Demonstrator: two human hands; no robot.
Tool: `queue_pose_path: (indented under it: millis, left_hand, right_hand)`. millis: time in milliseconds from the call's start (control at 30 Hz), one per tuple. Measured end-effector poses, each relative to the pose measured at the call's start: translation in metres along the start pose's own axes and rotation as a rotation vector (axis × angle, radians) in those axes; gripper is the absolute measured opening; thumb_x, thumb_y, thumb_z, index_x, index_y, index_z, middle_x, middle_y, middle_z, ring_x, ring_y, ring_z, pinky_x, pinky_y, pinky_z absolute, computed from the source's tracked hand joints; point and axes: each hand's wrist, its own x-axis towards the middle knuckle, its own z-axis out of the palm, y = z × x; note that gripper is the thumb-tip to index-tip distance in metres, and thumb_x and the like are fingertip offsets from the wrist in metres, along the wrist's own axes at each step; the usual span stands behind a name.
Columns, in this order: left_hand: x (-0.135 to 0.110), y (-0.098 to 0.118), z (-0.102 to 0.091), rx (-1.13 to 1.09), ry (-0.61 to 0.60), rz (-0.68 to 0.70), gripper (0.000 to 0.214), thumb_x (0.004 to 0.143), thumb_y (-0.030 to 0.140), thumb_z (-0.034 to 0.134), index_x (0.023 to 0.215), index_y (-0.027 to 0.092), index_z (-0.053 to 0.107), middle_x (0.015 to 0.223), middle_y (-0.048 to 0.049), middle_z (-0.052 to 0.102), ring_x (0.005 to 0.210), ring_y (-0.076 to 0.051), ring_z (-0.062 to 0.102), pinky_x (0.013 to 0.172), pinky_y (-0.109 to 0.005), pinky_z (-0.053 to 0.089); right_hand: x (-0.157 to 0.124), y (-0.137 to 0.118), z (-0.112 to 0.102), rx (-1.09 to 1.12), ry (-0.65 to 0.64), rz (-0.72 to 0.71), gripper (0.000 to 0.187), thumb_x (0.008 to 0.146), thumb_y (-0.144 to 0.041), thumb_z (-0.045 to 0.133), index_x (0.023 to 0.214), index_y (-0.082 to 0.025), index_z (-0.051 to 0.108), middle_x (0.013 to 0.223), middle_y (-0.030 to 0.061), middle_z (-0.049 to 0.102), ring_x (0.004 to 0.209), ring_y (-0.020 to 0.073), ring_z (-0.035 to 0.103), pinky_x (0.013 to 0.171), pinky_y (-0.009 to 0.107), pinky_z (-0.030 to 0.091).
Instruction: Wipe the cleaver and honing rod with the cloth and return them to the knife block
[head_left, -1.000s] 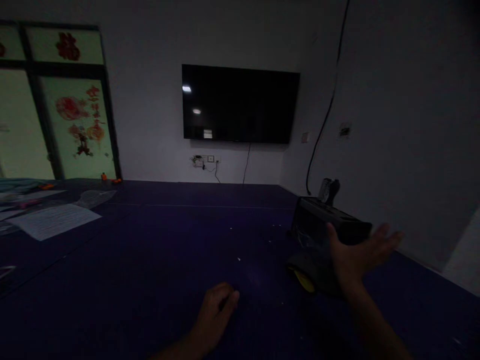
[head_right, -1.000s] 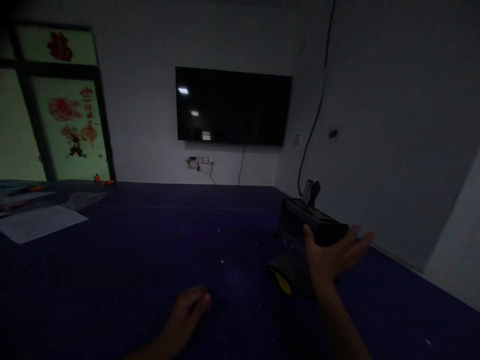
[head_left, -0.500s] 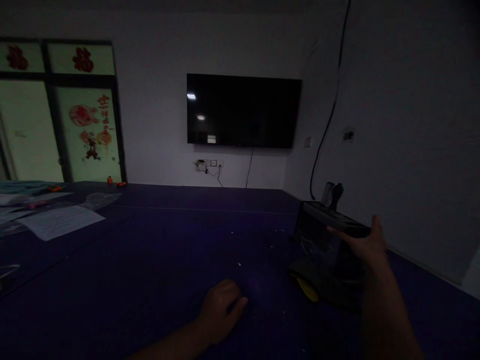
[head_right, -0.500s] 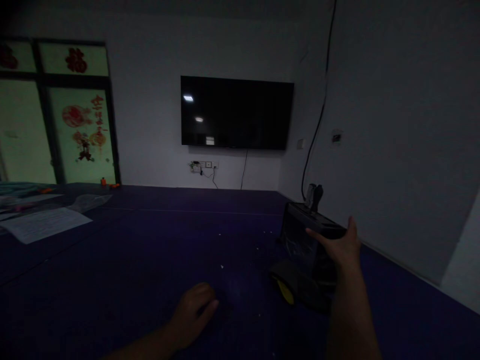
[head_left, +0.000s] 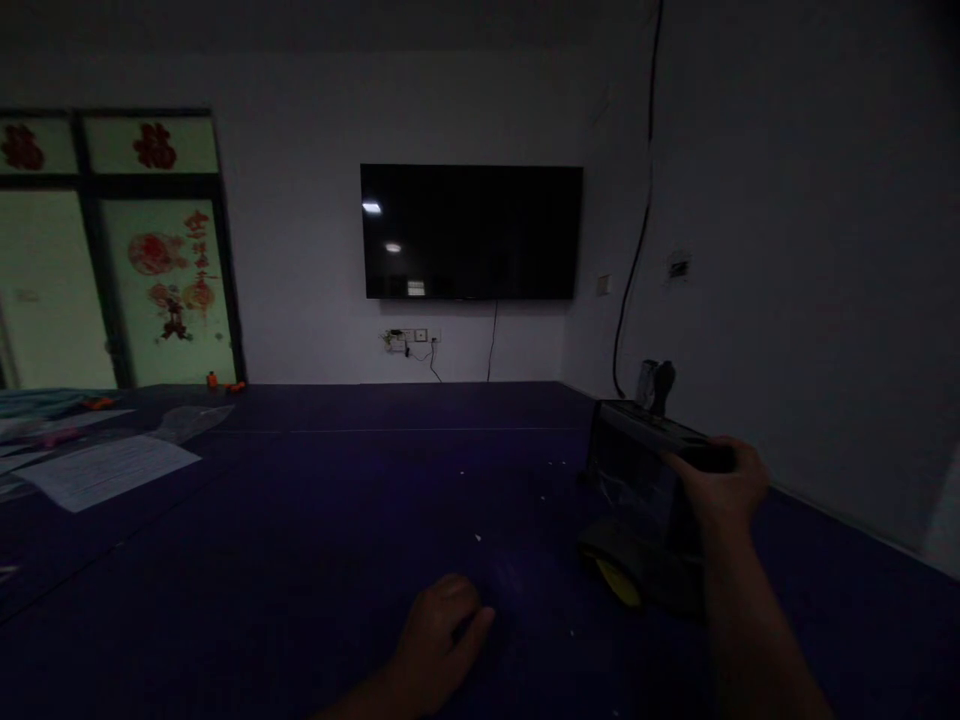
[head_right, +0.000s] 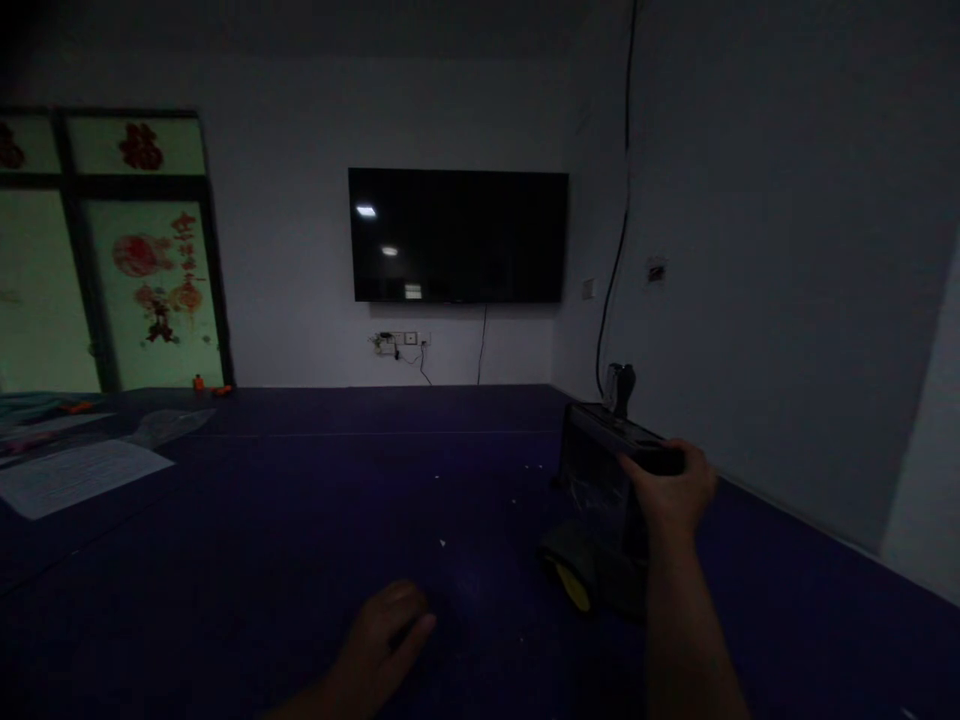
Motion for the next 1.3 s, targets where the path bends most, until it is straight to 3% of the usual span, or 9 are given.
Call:
queue_pose_path:
  millis: [200,367,667,800,967,1100,1200,1300]
  left_hand:
    - [0.002,-0.002,0.000,-0.014,0.004,-0.001,0.032,0.092,0.030,0.040,0.066,0.016,0.053,0.065,-0.0037,0.056,0.063,-0.014,0.053,0.059,-0.024,0.040]
    - [0.004,0.000,-0.001,-0.010,-0.013,-0.048,0.027,0.091,0.031,0.042,0.072,0.016,0.056,0.072,-0.0055,0.060,0.070,-0.016,0.056,0.063,-0.026,0.043]
    - [0.002,0.003,0.000,-0.044,0.023,-0.099,0.018,0.087,0.031,0.048,0.092,0.018,0.060,0.092,-0.0088,0.066,0.088,-0.019,0.061,0.078,-0.033,0.050]
    - [-0.002,-0.003,0.001,0.001,0.047,-0.154,0.037,0.085,0.035,0.051,0.118,0.018,0.052,0.117,-0.0139,0.060,0.109,-0.024,0.056,0.092,-0.041,0.046]
    - [0.002,0.004,0.005,0.083,0.099,-0.154,0.074,0.081,0.041,0.057,0.142,0.018,0.023,0.145,-0.0179,0.031,0.132,-0.029,0.033,0.103,-0.051,0.036]
    - [0.028,0.021,0.020,0.165,0.294,-0.192,0.098,0.073,0.046,0.064,0.145,0.015,0.006,0.151,-0.0204,0.010,0.138,-0.035,0.016,0.106,-0.055,0.028]
    - [0.055,0.025,0.031,0.232,0.470,-0.277,0.093,0.073,0.044,0.064,0.145,0.017,0.011,0.151,-0.0196,0.013,0.138,-0.037,0.012,0.109,-0.059,0.014]
    - [0.076,0.015,0.034,0.255,0.608,-0.388,0.089,0.075,0.043,0.062,0.143,0.017,0.011,0.150,-0.0218,0.012,0.138,-0.038,0.009,0.106,-0.064,0.008]
  right_hand:
    - [0.008,-0.031,-0.001,0.029,0.134,-0.040,0.045,0.048,-0.047,0.071,0.080,-0.023,0.050,0.084,0.0031,0.050,0.085,0.0271,0.050,0.083,0.044,0.040]
    - [0.023,-0.064,-0.005,0.053,0.205,-0.108,0.053,0.043,-0.043,0.075,0.083,-0.023,0.048,0.086,0.0041,0.050,0.091,0.0277,0.049,0.085,0.044,0.038]
    - [0.016,-0.125,-0.018,0.186,0.208,-0.159,0.053,0.048,-0.045,0.077,0.088,-0.020,0.052,0.092,0.0062,0.052,0.087,0.0238,0.052,0.080,0.037,0.042]
    - [-0.007,-0.145,-0.009,0.261,0.140,-0.125,0.049,0.051,-0.042,0.076,0.089,-0.020,0.053,0.090,0.0026,0.051,0.086,0.0224,0.052,0.080,0.036,0.041]
    - [-0.055,-0.181,0.010,0.316,0.021,0.017,0.047,0.055,-0.040,0.072,0.091,-0.019,0.050,0.090,0.0024,0.051,0.087,0.0225,0.050,0.080,0.036,0.040]
    - [-0.095,-0.221,0.018,0.359,-0.016,0.104,0.042,0.058,-0.037,0.071,0.090,-0.019,0.049,0.090,0.0038,0.050,0.088,0.0228,0.049,0.079,0.035,0.039]
    - [-0.121,-0.257,0.019,0.348,-0.029,0.146,0.040,0.060,-0.034,0.071,0.091,-0.020,0.048,0.093,0.0058,0.049,0.093,0.0248,0.047,0.080,0.036,0.038]
    - [-0.143,-0.289,0.017,0.333,-0.076,0.217,0.042,0.060,-0.035,0.073,0.091,-0.023,0.048,0.095,0.0067,0.049,0.092,0.0263,0.047,0.082,0.038,0.037]
